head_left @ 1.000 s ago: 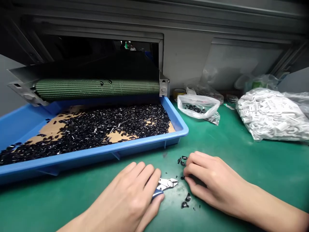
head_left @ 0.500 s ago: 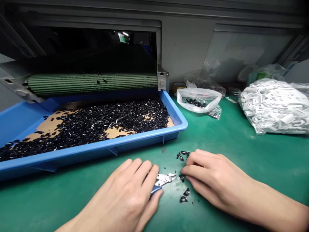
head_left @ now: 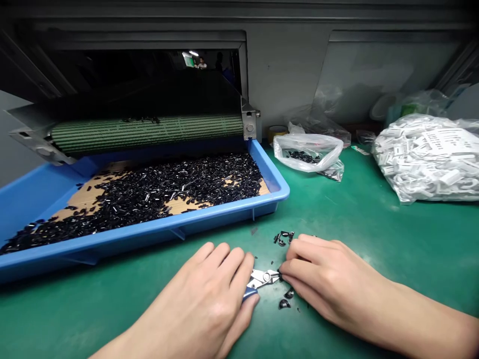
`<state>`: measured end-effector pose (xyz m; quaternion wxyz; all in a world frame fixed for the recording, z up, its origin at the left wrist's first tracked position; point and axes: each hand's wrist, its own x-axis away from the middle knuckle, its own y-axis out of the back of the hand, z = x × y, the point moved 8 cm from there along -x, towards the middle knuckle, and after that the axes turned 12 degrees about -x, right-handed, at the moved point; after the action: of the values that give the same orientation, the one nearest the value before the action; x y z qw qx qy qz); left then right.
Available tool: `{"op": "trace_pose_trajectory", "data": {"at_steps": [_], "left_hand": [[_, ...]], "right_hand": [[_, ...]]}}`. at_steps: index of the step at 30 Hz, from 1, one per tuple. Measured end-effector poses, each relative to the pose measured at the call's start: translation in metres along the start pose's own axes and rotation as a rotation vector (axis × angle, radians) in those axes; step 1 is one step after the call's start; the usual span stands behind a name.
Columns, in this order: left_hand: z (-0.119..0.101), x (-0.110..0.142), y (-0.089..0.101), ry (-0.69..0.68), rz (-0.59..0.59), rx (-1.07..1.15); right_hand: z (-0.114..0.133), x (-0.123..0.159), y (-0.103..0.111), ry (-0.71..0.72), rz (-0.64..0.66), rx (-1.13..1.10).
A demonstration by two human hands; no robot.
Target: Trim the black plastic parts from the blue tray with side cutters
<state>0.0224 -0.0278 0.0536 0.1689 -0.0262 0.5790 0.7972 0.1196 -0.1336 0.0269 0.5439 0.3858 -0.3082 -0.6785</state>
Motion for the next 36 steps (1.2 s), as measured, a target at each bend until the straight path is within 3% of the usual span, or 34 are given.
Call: {"op": "trace_pose_trajectory", "data": {"at_steps": [11, 17, 21, 26, 28, 31, 36], "left_hand": [[-0.008, -0.017, 0.004, -0.217, 0.066, -0.212], [-0.023, -0.025, 0.002, -0.369, 0.065, -0.314], [-0.022, -0.022, 0.000, -0.336, -0.006, -0.254], [0.001, -0.002, -0.003, -0.137, -0.135, -0.061], [0.007, 0.006, -0.004, -0.106, -0.193, -0.058], [0.009, 0.011, -0.005, -0.101, -0.225, -0.057], [0.010, 0.009, -0.008, -0.057, -0.232, -0.023]], "right_hand": [[-0.006, 0.005, -0.009, 0.000, 0.011, -0.014], [-0.005, 0.002, 0.000, 0.051, 0.060, -0.006], [-0.008, -0.002, 0.020, 0.097, 0.023, -0.067], [-0.032, 0.005, 0.074, 0.017, -0.298, -0.066], [-0.041, 0.008, 0.085, -0.032, -0.335, -0.051], [-0.045, 0.008, 0.080, -0.072, -0.219, -0.064], [-0.032, 0.009, 0.059, -0.094, -0.002, -0.179]]}}
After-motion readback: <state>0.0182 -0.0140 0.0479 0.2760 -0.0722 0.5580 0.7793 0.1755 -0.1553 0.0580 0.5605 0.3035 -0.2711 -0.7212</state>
